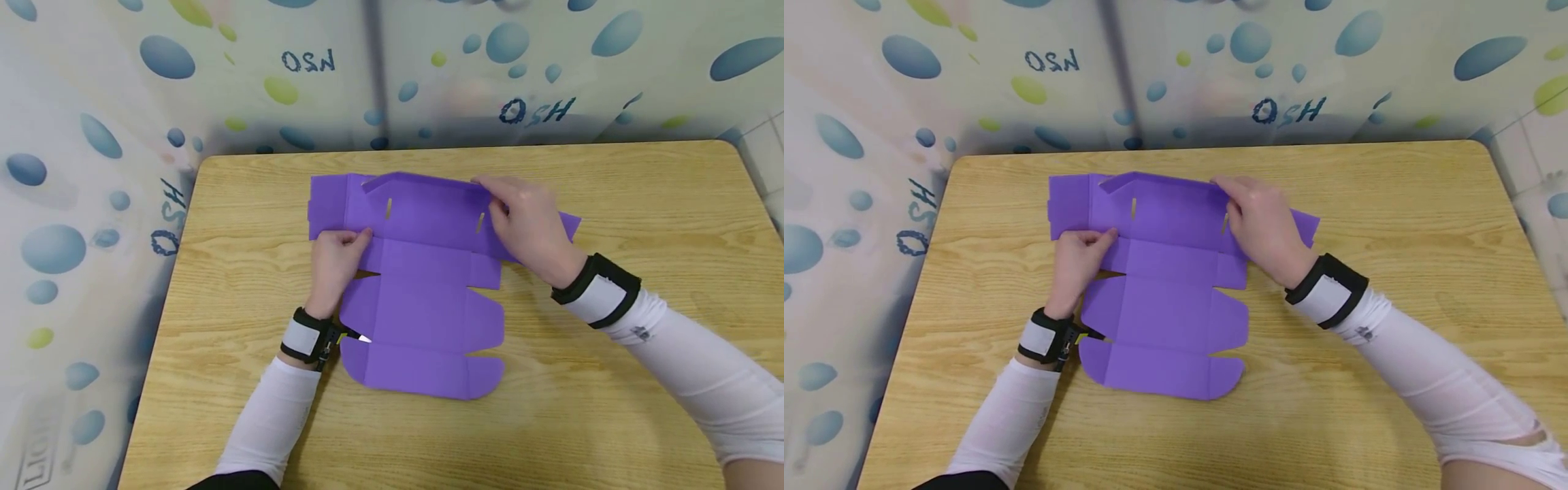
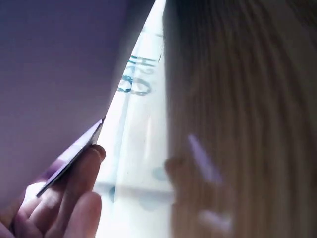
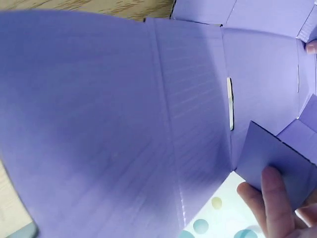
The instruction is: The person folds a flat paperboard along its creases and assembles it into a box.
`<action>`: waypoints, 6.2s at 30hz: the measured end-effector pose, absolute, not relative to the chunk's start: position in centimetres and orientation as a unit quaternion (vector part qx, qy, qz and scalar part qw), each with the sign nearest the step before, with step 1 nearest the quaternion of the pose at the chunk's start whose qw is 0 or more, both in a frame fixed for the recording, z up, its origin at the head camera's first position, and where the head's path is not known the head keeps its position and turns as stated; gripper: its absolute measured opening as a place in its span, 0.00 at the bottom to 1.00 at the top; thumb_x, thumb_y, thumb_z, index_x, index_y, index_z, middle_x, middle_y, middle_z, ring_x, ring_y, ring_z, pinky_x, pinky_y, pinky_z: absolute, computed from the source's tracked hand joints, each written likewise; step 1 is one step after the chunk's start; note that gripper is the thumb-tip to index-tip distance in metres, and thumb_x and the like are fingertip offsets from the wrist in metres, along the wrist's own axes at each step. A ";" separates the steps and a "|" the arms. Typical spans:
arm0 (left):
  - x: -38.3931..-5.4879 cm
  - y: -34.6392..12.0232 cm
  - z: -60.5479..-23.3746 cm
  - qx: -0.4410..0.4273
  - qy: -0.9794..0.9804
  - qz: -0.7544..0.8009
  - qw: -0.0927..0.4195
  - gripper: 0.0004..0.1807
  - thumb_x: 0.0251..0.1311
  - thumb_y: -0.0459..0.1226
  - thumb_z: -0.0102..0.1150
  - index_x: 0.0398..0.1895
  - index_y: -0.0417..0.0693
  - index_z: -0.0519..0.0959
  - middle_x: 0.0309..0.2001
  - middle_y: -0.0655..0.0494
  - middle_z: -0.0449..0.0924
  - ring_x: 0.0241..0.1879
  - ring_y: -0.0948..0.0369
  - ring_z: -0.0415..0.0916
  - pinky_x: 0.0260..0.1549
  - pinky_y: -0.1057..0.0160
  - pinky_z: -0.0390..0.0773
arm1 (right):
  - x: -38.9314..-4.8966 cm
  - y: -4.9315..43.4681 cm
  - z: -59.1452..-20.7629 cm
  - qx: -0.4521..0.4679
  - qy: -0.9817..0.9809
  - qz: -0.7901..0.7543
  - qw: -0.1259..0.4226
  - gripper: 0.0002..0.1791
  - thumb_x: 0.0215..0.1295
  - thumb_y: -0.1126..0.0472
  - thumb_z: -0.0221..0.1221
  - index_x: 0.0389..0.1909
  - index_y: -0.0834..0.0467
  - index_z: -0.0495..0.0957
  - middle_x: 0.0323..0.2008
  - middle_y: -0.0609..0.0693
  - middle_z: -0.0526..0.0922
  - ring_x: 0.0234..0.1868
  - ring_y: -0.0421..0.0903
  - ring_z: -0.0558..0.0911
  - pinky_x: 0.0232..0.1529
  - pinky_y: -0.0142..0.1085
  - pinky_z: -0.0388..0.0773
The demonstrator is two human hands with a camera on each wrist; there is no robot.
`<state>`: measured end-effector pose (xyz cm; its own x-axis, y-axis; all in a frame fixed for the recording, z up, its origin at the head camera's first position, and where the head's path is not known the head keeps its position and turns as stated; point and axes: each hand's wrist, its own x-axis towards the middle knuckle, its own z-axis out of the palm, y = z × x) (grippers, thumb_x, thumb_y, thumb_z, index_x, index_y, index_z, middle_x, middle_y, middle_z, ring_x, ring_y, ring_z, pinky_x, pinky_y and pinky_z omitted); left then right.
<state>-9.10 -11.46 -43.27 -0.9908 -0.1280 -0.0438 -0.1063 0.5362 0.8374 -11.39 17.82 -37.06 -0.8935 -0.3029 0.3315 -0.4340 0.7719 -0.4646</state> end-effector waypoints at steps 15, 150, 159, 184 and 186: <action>-8.4 -10.6 -41.4 -0.044 -0.903 -0.415 -0.100 0.10 0.70 0.34 0.62 0.29 0.40 0.80 0.43 0.41 0.92 0.39 0.51 0.92 0.42 0.56 0.89 | -11.8 18.1 -37.4 0.192 -0.938 0.261 0.122 0.22 0.71 0.77 0.50 0.60 0.66 0.83 0.54 0.67 0.88 0.52 0.64 0.89 0.49 0.57 0.87; -5.2 -3.3 -41.6 -0.429 -0.851 -0.086 -0.289 0.39 0.75 0.55 0.56 0.84 0.64 0.56 0.88 0.55 0.39 0.88 0.46 0.36 0.82 0.34 0.56 | -7.3 21.7 -31.1 0.332 -0.911 0.205 0.134 0.11 0.66 0.74 0.64 0.48 0.64 0.84 0.38 0.56 0.91 0.28 0.46 0.83 0.30 0.38 0.75; -5.3 -3.5 -41.7 -0.435 -0.852 -0.084 -0.280 0.38 0.75 0.56 0.56 0.84 0.64 0.57 0.88 0.55 0.40 0.88 0.46 0.35 0.82 0.35 0.56 | -6.7 21.6 -31.3 0.342 -0.905 0.213 0.137 0.13 0.65 0.75 0.64 0.49 0.63 0.83 0.39 0.56 0.91 0.33 0.49 0.86 0.33 0.45 0.80; -5.0 -3.9 -41.7 -0.427 -0.854 -0.105 -0.279 0.38 0.76 0.55 0.56 0.84 0.61 0.57 0.88 0.54 0.40 0.88 0.46 0.35 0.84 0.36 0.53 | -10.4 21.4 -33.2 0.304 -0.927 0.197 0.094 0.11 0.72 0.73 0.59 0.51 0.63 0.83 0.39 0.60 0.90 0.28 0.50 0.84 0.30 0.44 0.77; -5.1 -3.9 -41.7 -0.427 -0.854 -0.106 -0.279 0.38 0.76 0.54 0.56 0.84 0.61 0.58 0.88 0.54 0.41 0.88 0.46 0.35 0.84 0.36 0.53 | -10.8 21.4 -33.3 0.302 -0.930 0.188 0.090 0.10 0.73 0.72 0.59 0.52 0.63 0.83 0.39 0.61 0.90 0.26 0.50 0.83 0.28 0.43 0.76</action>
<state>-5.06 -3.88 -41.67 -0.4798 0.7876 -0.3866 0.6690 0.6135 0.4196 -10.82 21.41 -33.35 -0.8018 -0.5273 0.2812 -0.5951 0.7470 -0.2962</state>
